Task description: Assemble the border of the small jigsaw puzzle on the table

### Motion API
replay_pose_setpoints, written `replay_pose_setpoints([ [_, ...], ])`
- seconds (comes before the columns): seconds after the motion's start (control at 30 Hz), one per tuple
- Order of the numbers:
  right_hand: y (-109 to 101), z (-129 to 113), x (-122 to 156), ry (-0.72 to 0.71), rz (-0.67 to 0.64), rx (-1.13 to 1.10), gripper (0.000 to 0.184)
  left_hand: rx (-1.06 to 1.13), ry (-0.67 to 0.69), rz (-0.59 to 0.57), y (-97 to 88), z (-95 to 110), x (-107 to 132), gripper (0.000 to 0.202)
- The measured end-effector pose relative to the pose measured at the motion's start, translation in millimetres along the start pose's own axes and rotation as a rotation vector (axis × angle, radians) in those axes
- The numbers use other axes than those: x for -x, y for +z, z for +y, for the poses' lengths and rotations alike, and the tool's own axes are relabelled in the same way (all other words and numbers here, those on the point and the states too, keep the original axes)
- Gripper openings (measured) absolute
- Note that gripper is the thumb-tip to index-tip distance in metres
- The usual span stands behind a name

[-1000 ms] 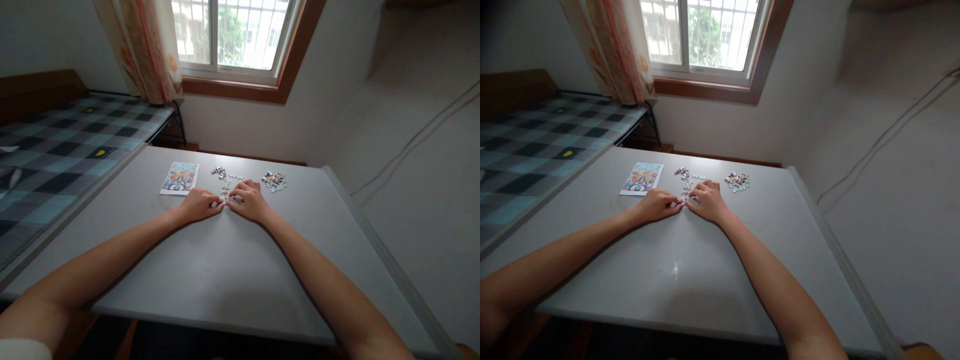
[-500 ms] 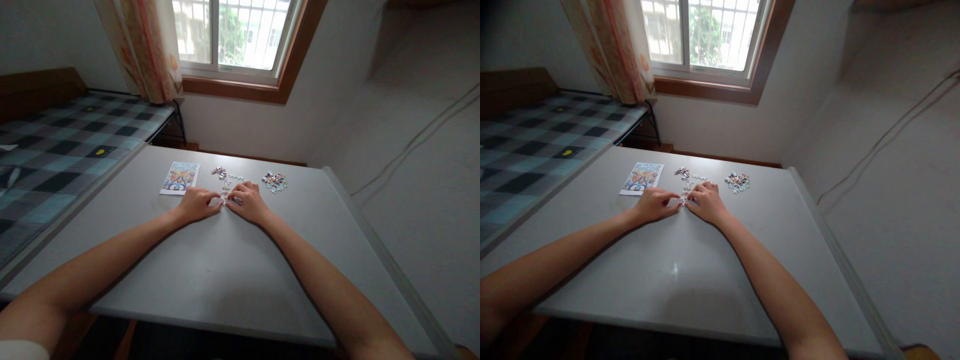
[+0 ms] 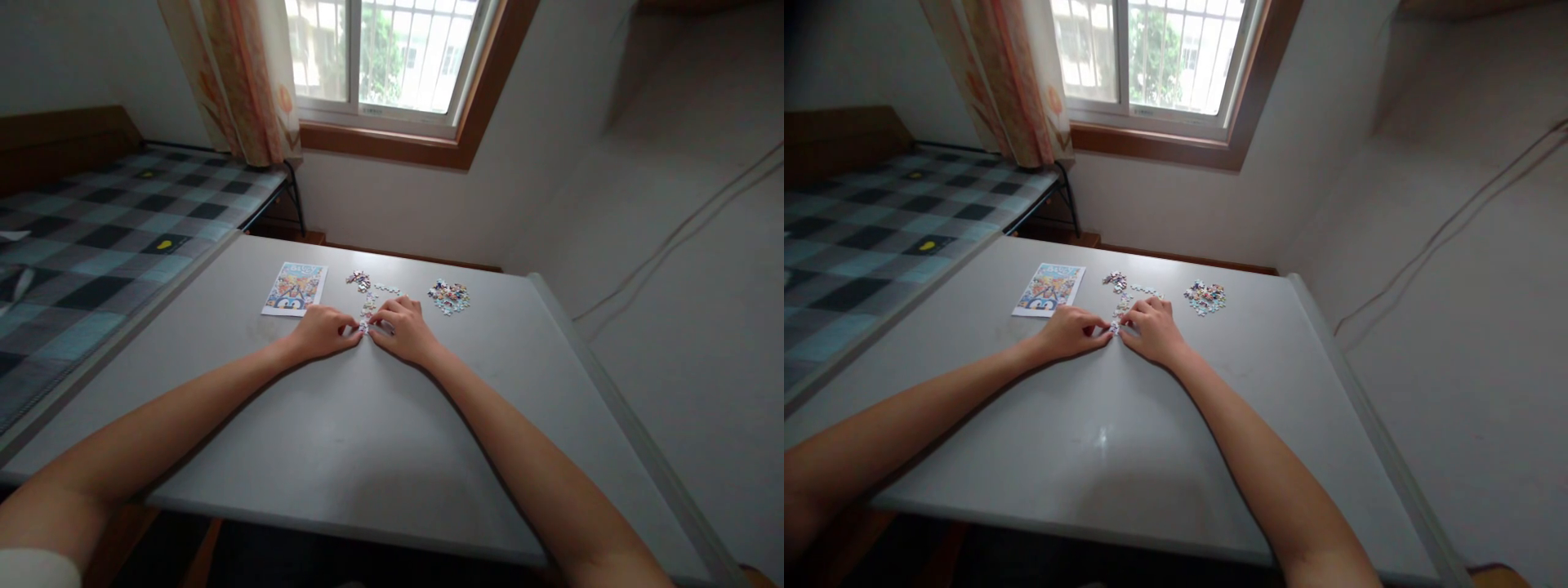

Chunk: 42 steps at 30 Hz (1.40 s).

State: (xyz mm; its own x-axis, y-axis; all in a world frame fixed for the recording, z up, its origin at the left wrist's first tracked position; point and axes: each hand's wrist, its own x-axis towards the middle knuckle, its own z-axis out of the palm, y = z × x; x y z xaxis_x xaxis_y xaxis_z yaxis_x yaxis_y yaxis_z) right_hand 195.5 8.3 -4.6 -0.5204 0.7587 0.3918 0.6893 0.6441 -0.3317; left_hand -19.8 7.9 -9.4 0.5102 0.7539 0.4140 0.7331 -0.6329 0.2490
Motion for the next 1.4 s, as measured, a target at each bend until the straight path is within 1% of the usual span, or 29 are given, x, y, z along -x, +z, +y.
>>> replay_pose_setpoints([
  [0.17, 0.4, -0.3, -0.4, 0.047, -0.017, -0.030, 0.014, 0.031, -0.018, -0.018, -1.9, 0.3, -1.5, 0.021],
  [0.37, 0.6, -0.1, -1.1, 0.092, -0.042, -0.064, 0.016, 0.045, -0.092, -0.075, -3.3, 1.0, -2.8, 0.024],
  [0.47, 0.6, -0.8, -1.4, 0.101, -0.043, -0.065, 0.016, 0.016, -0.115, -0.064, -2.5, 0.9, -2.6, 0.027],
  [0.77, 5.7, -0.7, -2.0, 0.119, -0.017, -0.060, 0.017, -0.031, -0.122, -0.040, 1.0, -0.4, -3.1, 0.029],
  [1.13, 6.0, -3.3, -2.4, 0.122, 0.001, -0.044, 0.016, -0.014, -0.121, -0.084, -0.9, -1.2, -3.7, 0.030],
  [1.4, 6.3, -2.5, -2.9, 0.122, -0.002, -0.027, 0.017, -0.026, -0.135, -0.078, -3.9, 2.4, -4.9, 0.029],
])
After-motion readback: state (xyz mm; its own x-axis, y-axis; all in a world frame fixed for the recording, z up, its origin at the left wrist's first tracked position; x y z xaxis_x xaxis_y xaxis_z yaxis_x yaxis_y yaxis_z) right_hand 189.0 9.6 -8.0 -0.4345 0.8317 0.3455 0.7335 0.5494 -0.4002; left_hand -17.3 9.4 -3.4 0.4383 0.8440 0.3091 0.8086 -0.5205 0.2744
